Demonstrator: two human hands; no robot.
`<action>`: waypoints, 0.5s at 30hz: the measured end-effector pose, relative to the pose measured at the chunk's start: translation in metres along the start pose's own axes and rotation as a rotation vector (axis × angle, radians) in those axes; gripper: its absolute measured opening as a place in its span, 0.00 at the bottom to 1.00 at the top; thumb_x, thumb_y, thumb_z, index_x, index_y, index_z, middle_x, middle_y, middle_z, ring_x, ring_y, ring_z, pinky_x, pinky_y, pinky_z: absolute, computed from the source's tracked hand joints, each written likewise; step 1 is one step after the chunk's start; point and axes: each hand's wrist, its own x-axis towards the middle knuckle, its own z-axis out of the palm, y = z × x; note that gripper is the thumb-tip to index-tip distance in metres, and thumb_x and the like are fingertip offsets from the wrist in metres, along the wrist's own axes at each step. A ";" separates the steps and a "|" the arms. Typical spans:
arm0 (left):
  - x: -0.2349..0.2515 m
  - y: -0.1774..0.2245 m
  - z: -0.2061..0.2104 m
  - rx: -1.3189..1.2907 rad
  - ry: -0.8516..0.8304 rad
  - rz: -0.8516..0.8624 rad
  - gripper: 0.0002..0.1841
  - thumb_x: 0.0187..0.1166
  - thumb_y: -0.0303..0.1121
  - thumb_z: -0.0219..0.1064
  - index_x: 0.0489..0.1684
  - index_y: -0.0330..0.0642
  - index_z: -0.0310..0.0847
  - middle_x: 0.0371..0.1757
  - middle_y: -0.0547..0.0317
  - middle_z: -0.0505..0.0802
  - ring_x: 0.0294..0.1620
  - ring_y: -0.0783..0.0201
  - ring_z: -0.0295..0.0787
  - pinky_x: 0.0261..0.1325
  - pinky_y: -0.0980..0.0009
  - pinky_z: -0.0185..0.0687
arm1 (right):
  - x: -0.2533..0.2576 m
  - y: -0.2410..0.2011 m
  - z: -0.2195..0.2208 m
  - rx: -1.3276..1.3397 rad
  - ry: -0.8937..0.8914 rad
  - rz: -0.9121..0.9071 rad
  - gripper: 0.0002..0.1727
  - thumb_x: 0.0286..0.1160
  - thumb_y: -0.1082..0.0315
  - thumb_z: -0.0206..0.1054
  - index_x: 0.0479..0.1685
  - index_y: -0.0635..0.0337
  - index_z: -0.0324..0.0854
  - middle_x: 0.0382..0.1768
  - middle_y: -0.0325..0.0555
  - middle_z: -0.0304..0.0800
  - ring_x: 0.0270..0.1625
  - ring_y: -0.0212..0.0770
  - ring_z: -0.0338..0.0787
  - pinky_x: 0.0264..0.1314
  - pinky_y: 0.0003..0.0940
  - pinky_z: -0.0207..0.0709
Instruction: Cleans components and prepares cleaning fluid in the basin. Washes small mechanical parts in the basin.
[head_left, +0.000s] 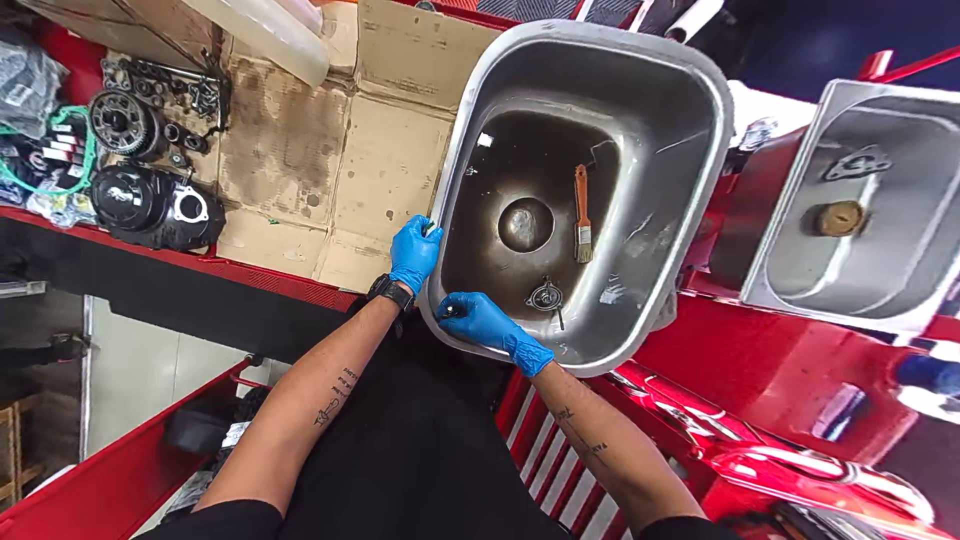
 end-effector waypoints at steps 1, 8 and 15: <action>-0.001 0.000 0.000 0.002 0.000 -0.002 0.16 0.86 0.41 0.65 0.58 0.36 0.84 0.48 0.39 0.92 0.52 0.42 0.89 0.57 0.40 0.82 | 0.001 0.000 0.000 0.003 0.005 0.005 0.09 0.67 0.68 0.75 0.44 0.60 0.90 0.38 0.41 0.93 0.39 0.28 0.89 0.47 0.28 0.84; 0.007 0.000 0.000 -0.005 -0.008 -0.022 0.15 0.85 0.40 0.66 0.57 0.38 0.86 0.48 0.43 0.92 0.52 0.47 0.89 0.59 0.43 0.81 | 0.012 0.021 -0.007 0.367 -0.071 0.075 0.07 0.67 0.78 0.72 0.43 0.64 0.87 0.34 0.42 0.92 0.34 0.35 0.91 0.44 0.33 0.89; 0.001 0.000 -0.001 -0.015 -0.016 -0.019 0.16 0.85 0.42 0.65 0.57 0.37 0.84 0.48 0.40 0.91 0.50 0.44 0.88 0.56 0.42 0.81 | 0.017 0.036 -0.008 0.603 -0.087 0.155 0.05 0.68 0.80 0.69 0.38 0.63 0.88 0.33 0.41 0.92 0.34 0.36 0.91 0.44 0.34 0.89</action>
